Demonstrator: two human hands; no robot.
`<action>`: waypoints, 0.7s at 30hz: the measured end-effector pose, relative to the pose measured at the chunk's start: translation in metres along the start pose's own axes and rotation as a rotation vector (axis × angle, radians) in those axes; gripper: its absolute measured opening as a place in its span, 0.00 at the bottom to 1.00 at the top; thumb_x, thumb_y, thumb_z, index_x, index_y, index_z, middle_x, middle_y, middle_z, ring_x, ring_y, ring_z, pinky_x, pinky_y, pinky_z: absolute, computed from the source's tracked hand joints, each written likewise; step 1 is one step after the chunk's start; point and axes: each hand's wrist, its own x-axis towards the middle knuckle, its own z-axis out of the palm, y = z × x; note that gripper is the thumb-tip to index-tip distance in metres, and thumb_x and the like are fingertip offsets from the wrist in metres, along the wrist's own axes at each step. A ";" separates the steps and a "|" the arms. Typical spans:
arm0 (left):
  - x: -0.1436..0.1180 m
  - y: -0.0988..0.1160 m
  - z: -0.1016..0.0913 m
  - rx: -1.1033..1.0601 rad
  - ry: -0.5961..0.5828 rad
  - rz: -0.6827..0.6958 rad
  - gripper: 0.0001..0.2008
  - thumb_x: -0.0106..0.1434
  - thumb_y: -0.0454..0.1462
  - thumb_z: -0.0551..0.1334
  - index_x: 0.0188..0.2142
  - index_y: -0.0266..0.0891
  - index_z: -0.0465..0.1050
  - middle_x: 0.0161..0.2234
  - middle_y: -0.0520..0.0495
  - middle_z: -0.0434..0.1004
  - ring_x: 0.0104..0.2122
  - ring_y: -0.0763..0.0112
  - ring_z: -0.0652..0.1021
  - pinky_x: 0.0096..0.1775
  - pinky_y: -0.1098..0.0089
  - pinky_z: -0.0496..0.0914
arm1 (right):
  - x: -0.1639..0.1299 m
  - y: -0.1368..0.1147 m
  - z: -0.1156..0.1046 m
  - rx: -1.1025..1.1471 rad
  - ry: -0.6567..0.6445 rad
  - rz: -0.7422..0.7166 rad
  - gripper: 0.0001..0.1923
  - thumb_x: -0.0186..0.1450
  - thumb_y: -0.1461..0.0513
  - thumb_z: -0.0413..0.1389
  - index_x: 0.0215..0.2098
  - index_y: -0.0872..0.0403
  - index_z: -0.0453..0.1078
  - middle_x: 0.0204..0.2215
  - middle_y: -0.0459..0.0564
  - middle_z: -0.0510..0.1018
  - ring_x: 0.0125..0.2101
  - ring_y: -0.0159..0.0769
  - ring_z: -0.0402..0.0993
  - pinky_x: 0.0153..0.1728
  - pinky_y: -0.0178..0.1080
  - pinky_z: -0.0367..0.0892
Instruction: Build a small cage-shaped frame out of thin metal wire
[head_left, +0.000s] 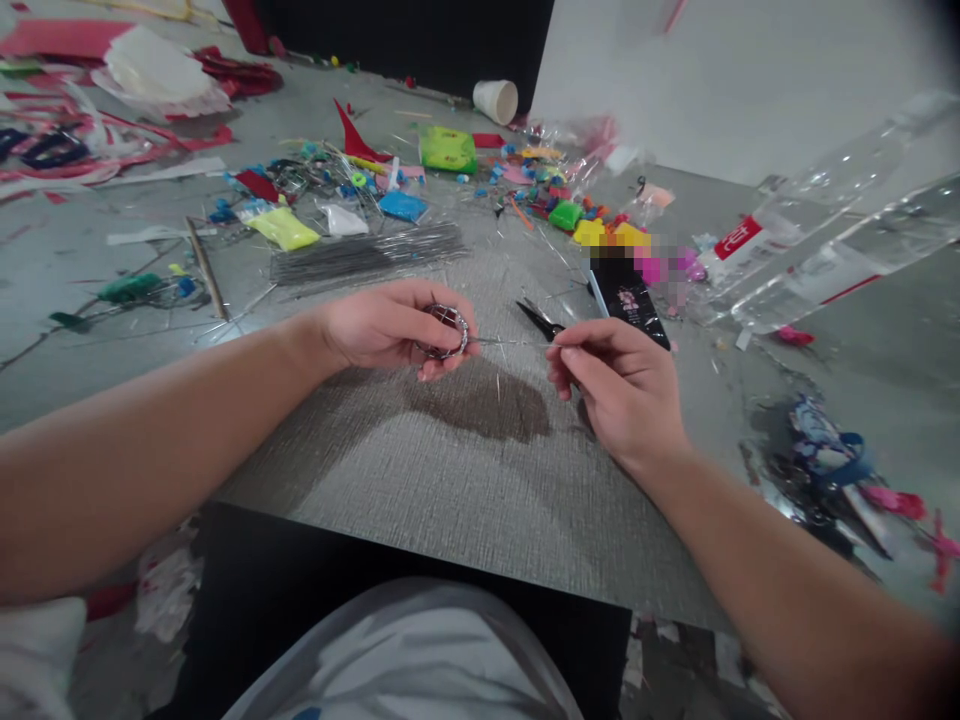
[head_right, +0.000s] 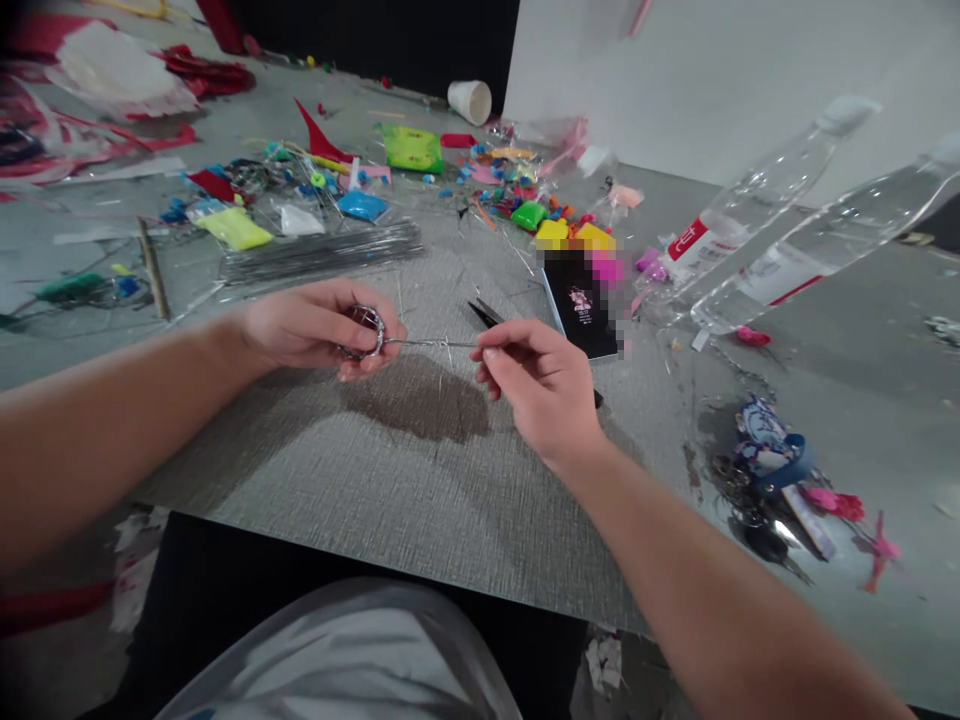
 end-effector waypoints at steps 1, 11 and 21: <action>0.000 0.000 0.000 -0.002 -0.003 0.002 0.07 0.57 0.36 0.74 0.33 0.35 0.82 0.24 0.43 0.80 0.21 0.73 0.76 0.22 0.77 0.71 | 0.001 0.001 0.000 0.036 -0.011 0.013 0.02 0.67 0.61 0.61 0.39 0.48 0.76 0.32 0.47 0.80 0.28 0.34 0.76 0.24 0.38 0.72; 0.000 0.000 -0.002 -0.009 -0.031 0.010 0.07 0.59 0.35 0.73 0.34 0.32 0.81 0.25 0.44 0.80 0.20 0.75 0.76 0.22 0.78 0.72 | 0.002 0.008 -0.003 0.170 -0.006 0.009 0.05 0.64 0.66 0.63 0.36 0.49 0.80 0.31 0.46 0.82 0.27 0.31 0.77 0.25 0.36 0.71; -0.001 -0.001 0.001 0.022 -0.040 -0.007 0.07 0.58 0.37 0.73 0.34 0.34 0.81 0.25 0.44 0.81 0.21 0.75 0.77 0.22 0.78 0.71 | 0.000 0.005 -0.002 0.117 -0.017 -0.010 0.07 0.62 0.68 0.61 0.33 0.49 0.76 0.29 0.45 0.78 0.26 0.31 0.75 0.23 0.36 0.69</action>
